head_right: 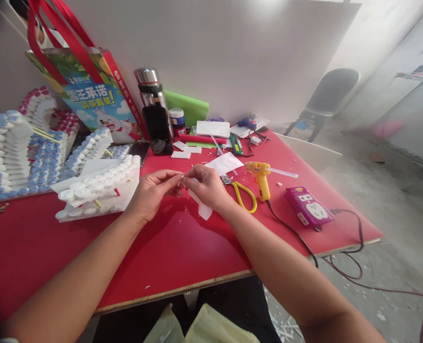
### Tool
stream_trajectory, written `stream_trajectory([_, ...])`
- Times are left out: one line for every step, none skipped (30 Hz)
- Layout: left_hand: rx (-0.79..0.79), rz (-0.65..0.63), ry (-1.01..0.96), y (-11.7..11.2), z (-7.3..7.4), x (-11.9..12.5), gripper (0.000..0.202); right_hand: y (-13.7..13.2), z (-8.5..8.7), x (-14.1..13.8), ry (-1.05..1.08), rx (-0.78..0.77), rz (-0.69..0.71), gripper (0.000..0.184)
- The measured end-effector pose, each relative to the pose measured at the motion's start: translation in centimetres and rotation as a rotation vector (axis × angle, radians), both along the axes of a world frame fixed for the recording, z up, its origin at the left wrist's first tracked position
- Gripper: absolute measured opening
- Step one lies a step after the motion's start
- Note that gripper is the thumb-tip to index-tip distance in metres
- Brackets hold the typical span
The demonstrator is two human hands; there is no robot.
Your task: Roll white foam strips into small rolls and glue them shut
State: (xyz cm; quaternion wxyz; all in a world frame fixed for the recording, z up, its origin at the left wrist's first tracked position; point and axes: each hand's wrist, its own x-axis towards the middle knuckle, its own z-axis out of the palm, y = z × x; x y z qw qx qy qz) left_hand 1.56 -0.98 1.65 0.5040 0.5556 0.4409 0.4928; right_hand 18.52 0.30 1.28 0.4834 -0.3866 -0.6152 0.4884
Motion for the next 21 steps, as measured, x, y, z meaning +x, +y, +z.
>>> stream_trajectory([-0.039, -0.028, -0.039, 0.07, 0.03, -0.08, 0.031, -0.04, 0.08, 0.04, -0.016, 0.031, 0.01, 0.014])
stream_trajectory([-0.063, -0.051, -0.063, 0.12, 0.02, -0.13, 0.031, -0.08, 0.13, 0.07, -0.026, 0.05, 0.019, 0.013])
stream_trajectory([-0.08, -0.066, -0.082, 0.15, -0.01, -0.16, 0.031, -0.09, 0.15, 0.1, -0.028, 0.061, 0.033, 0.013])
stream_trajectory([-0.094, -0.07, -0.098, 0.18, -0.07, -0.17, 0.03, -0.08, 0.14, 0.12, -0.028, 0.067, 0.048, 0.013])
stream_trajectory([-0.102, -0.066, -0.112, 0.22, -0.14, -0.17, 0.029, -0.03, 0.08, 0.13, -0.027, 0.07, 0.059, 0.014])
stream_trajectory([-0.103, -0.054, -0.119, 0.25, -0.2, -0.15, 0.027, 0.05, -0.02, 0.14, -0.028, 0.066, 0.062, 0.015])
stream_trajectory([-0.098, -0.037, -0.115, 0.29, -0.25, -0.13, 0.025, 0.16, -0.14, 0.15, -0.031, 0.053, 0.054, 0.017])
stream_trajectory([-0.086, -0.014, -0.103, 0.32, -0.26, -0.1, 0.024, 0.29, -0.28, 0.16, -0.034, 0.032, 0.037, 0.019])
stream_trajectory([-0.071, 0.009, -0.083, 0.33, -0.25, -0.04, 0.024, 0.41, -0.41, 0.17, -0.035, 0.004, 0.019, 0.021])
stream_trajectory([-0.053, 0.032, -0.059, 0.32, -0.22, 0.03, 0.024, 0.51, -0.54, 0.18, -0.035, -0.023, 0.007, 0.023])
stream_trajectory([-0.037, 0.05, -0.034, 0.29, -0.17, 0.12, 0.025, 0.57, -0.64, 0.17, -0.037, -0.042, 0.004, 0.024])
stream_trajectory([-0.022, 0.066, -0.013, 0.23, -0.13, 0.22, 0.025, 0.57, -0.72, 0.15, -0.045, -0.047, 0.003, 0.023])
stream_trajectory([-0.008, 0.079, 0.003, 0.16, -0.09, 0.34, 0.026, 0.51, -0.76, 0.11, -0.064, -0.034, -0.002, 0.022])
stream_trajectory([0.005, 0.089, 0.013, 0.08, -0.08, 0.46, 0.026, 0.41, -0.78, 0.05, -0.095, -0.004, -0.019, 0.02])
stream_trajectory([0.015, 0.097, 0.016, 0.0, -0.09, 0.58, 0.025, 0.27, -0.77, -0.04, -0.132, 0.037, -0.046, 0.018])
stream_trajectory([0.022, 0.104, 0.011, -0.06, -0.13, 0.67, 0.025, 0.13, -0.72, -0.12, -0.162, 0.077, -0.077, 0.017])
stream_trajectory([0.027, 0.11, 0.0, -0.09, -0.18, 0.72, 0.024, 0.0, -0.64, -0.2, -0.175, 0.103, -0.102, 0.016])
stream_trajectory([0.03, 0.113, -0.016, -0.08, -0.24, 0.72, 0.023, -0.1, -0.52, -0.25, -0.164, 0.102, -0.11, 0.017])
stream_trajectory([0.033, 0.113, -0.032, -0.02, -0.3, 0.66, 0.022, -0.14, -0.36, -0.26, -0.127, 0.068, -0.102, 0.02])
stream_trajectory([0.036, 0.112, -0.051, 0.09, -0.36, 0.53, 0.021, -0.14, -0.18, -0.23, -0.071, 0.004, -0.083, 0.024])
stream_trajectory([0.036, 0.108, -0.069, 0.24, -0.4, 0.34, 0.021, -0.08, 0.02, -0.14, -0.008, -0.08, -0.058, 0.028])
